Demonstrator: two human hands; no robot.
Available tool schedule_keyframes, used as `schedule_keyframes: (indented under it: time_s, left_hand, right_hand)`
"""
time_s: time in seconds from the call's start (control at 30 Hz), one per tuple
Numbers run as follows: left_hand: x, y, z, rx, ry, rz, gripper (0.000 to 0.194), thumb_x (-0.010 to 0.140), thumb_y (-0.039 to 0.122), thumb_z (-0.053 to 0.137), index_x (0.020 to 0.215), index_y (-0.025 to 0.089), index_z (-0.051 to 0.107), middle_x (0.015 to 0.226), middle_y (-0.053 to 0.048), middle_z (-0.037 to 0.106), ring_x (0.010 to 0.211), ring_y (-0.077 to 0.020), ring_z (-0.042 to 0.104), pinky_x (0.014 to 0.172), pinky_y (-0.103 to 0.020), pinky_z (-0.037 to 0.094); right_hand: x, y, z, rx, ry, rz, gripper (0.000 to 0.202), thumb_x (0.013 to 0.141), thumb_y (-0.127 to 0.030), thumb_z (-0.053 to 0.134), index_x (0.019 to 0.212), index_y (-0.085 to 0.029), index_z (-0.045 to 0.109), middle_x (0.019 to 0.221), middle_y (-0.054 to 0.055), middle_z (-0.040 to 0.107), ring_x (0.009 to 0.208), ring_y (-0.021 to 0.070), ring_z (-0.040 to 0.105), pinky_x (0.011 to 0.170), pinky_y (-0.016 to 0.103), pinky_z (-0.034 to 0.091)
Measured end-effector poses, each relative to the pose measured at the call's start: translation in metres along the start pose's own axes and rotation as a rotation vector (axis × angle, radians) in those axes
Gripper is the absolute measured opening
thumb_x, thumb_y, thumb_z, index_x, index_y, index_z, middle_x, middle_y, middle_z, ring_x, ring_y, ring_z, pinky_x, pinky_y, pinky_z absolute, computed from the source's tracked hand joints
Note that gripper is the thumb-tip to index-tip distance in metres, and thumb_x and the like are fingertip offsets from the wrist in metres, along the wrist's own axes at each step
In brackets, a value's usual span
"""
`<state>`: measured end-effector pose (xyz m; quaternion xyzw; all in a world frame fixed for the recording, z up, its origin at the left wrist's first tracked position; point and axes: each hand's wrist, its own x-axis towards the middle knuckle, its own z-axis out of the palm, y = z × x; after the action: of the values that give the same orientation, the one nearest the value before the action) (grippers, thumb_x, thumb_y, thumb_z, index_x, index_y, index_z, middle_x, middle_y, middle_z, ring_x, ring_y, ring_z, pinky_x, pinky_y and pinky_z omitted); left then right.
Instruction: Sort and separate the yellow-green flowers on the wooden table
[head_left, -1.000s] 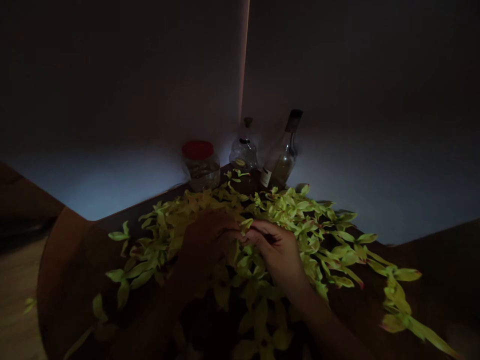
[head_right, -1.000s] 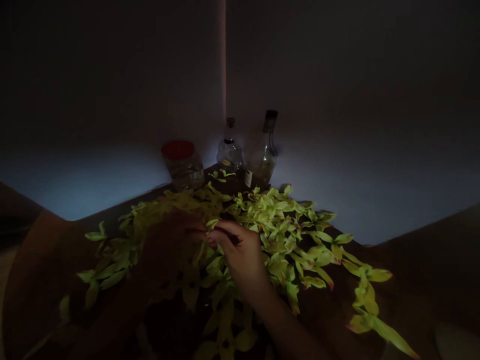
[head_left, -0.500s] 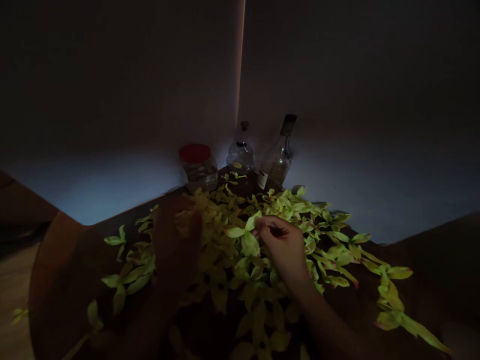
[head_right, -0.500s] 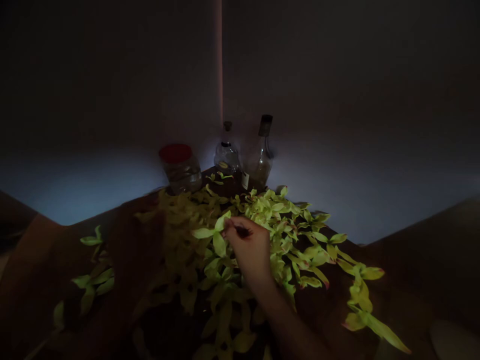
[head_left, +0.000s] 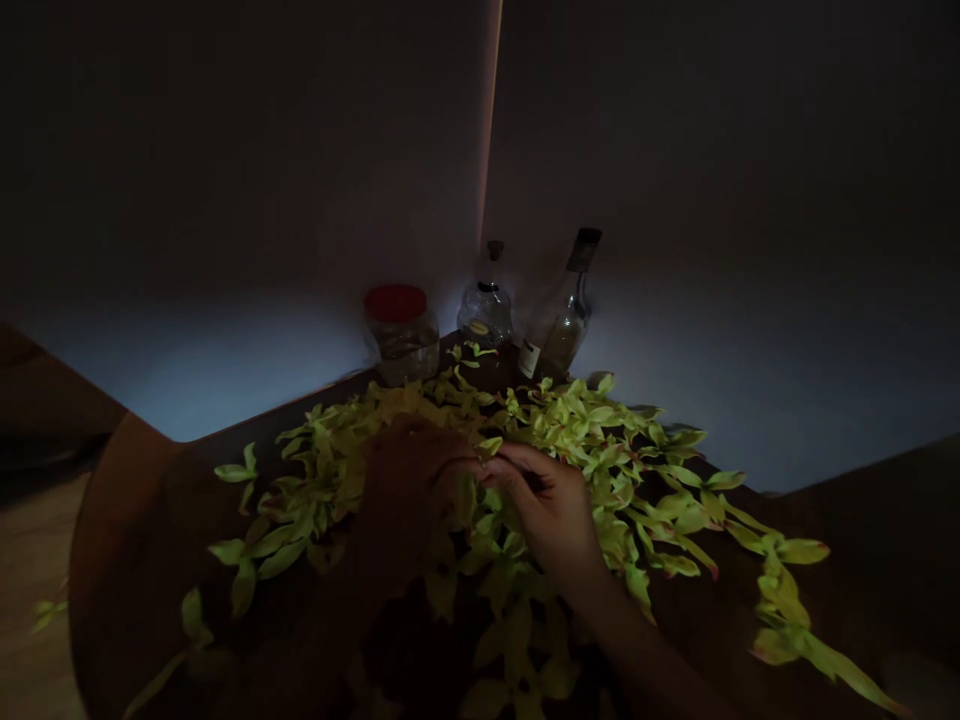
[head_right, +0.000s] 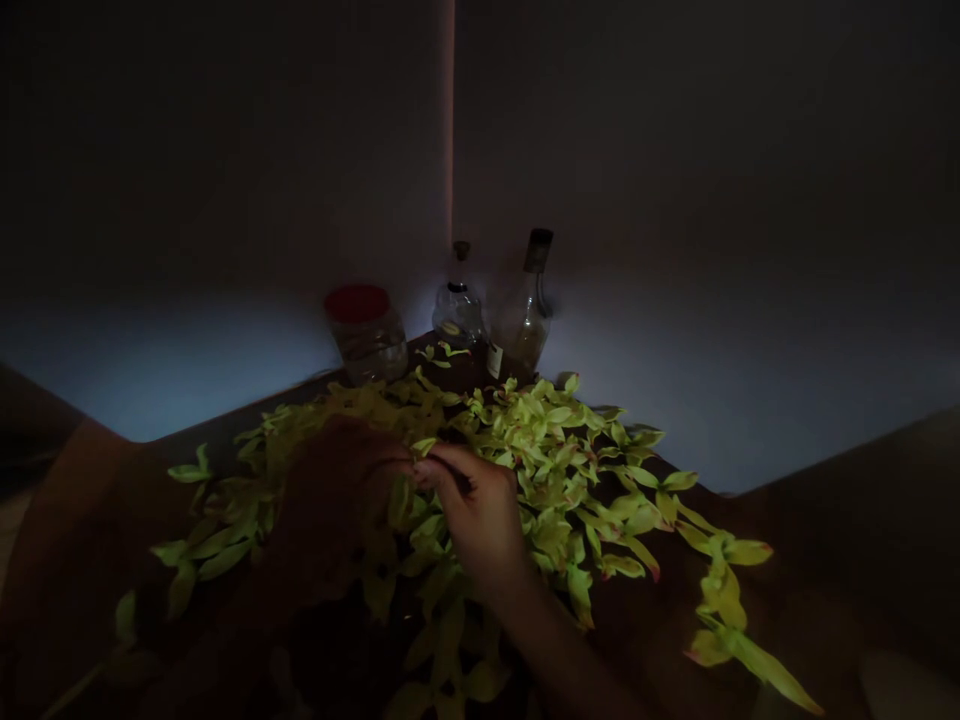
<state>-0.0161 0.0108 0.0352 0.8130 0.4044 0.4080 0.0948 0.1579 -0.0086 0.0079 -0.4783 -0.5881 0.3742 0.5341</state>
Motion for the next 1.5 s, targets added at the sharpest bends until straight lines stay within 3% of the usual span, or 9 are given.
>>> schedule_keyframes:
  time_s: [0.2, 0.47, 0.57, 0.73, 0.8, 0.97, 1.1, 1.3, 1.5]
  left_hand:
    - [0.0, 0.002, -0.001, -0.026, -0.025, -0.074, 0.024, 0.099, 0.031, 0.064, 0.079, 0.027, 0.076, 0.085, 0.005, 0.076, 0.084, -0.0195, 0.06, 0.087, -0.034, 0.043]
    - [0.0, 0.001, 0.003, -0.005, -0.035, -0.053, 0.022, 0.1, 0.026, 0.056, 0.085, 0.022, 0.072, 0.092, -0.001, 0.074, 0.091, -0.0205, 0.061, 0.09, -0.036, 0.045]
    - [-0.001, 0.001, 0.002, -0.013, 0.088, -0.09, 0.023, 0.1, 0.028, 0.052, 0.087, 0.02, 0.069, 0.094, -0.004, 0.071, 0.092, -0.0208, 0.061, 0.088, -0.035, 0.047]
    - [-0.003, -0.005, -0.01, -0.022, 0.386, -0.377, 0.02, 0.101, 0.036, 0.053, 0.096, 0.021, 0.065, 0.101, -0.004, 0.069, 0.092, -0.0204, 0.064, 0.088, -0.033, 0.051]
    - [-0.005, -0.006, -0.009, -0.005, 0.337, -0.301, 0.018, 0.1, 0.036, 0.055, 0.095, 0.022, 0.065, 0.101, -0.003, 0.069, 0.094, -0.0209, 0.063, 0.089, -0.034, 0.049]
    - [-0.011, -0.007, 0.011, 0.081, -0.023, 0.019, 0.014, 0.097, 0.036, 0.067, 0.103, 0.023, 0.068, 0.108, -0.004, 0.071, 0.106, -0.025, 0.06, 0.093, -0.04, 0.041]
    - [-0.012, -0.01, 0.02, 0.051, -0.042, 0.0, 0.012, 0.101, 0.032, 0.061, 0.102, 0.022, 0.068, 0.107, -0.003, 0.072, 0.108, -0.0242, 0.06, 0.092, -0.039, 0.042]
    - [-0.01, -0.014, 0.016, -0.064, -0.045, 0.008, 0.008, 0.098, 0.027, 0.065, 0.097, 0.021, 0.071, 0.101, -0.002, 0.072, 0.098, -0.0192, 0.063, 0.091, -0.034, 0.048]
    - [-0.01, -0.021, 0.023, 0.05, -0.029, 0.019, 0.01, 0.093, 0.017, 0.063, 0.087, 0.02, 0.07, 0.091, -0.002, 0.073, 0.091, -0.0201, 0.066, 0.085, -0.036, 0.051]
  right_hand:
    - [0.001, -0.003, 0.002, 0.031, 0.022, -0.033, 0.014, 0.091, -0.027, 0.068, 0.079, -0.021, 0.073, 0.072, -0.005, 0.072, 0.068, 0.0071, 0.066, 0.064, 0.014, 0.047]
    - [0.0, -0.001, 0.003, 0.077, -0.009, 0.027, 0.018, 0.093, -0.036, 0.066, 0.09, -0.021, 0.077, 0.08, 0.0, 0.076, 0.076, 0.0131, 0.072, 0.074, 0.021, 0.054]
    - [0.002, 0.0, 0.0, -0.011, 0.021, 0.028, 0.023, 0.091, -0.038, 0.065, 0.09, -0.02, 0.078, 0.078, 0.001, 0.076, 0.073, 0.0143, 0.07, 0.071, 0.022, 0.052]
    - [0.008, 0.001, -0.006, -0.059, 0.115, 0.085, 0.021, 0.082, -0.034, 0.066, 0.077, -0.016, 0.076, 0.07, 0.002, 0.072, 0.068, 0.015, 0.067, 0.065, 0.023, 0.048]
    - [0.008, 0.0, -0.006, -0.057, 0.129, 0.085, 0.019, 0.081, -0.032, 0.067, 0.075, -0.017, 0.075, 0.069, 0.001, 0.072, 0.067, 0.0147, 0.066, 0.065, 0.023, 0.048]
    - [0.003, -0.003, -0.002, -0.081, 0.077, 0.047, 0.021, 0.085, -0.034, 0.064, 0.083, -0.017, 0.077, 0.075, 0.002, 0.074, 0.071, 0.0158, 0.069, 0.07, 0.024, 0.051]
    - [0.004, 0.0, -0.003, -0.106, 0.01, 0.008, 0.02, 0.086, -0.033, 0.063, 0.087, -0.017, 0.075, 0.078, 0.002, 0.075, 0.074, 0.016, 0.07, 0.073, 0.024, 0.052]
    - [0.006, 0.003, -0.007, -0.282, -0.047, -0.097, 0.019, 0.087, -0.027, 0.058, 0.082, -0.017, 0.073, 0.076, 0.001, 0.073, 0.073, 0.015, 0.066, 0.071, 0.024, 0.049]
    - [0.008, 0.007, -0.007, -0.358, -0.057, -0.165, 0.019, 0.086, -0.026, 0.056, 0.076, -0.017, 0.07, 0.066, -0.001, 0.065, 0.061, 0.0122, 0.056, 0.062, 0.023, 0.042]
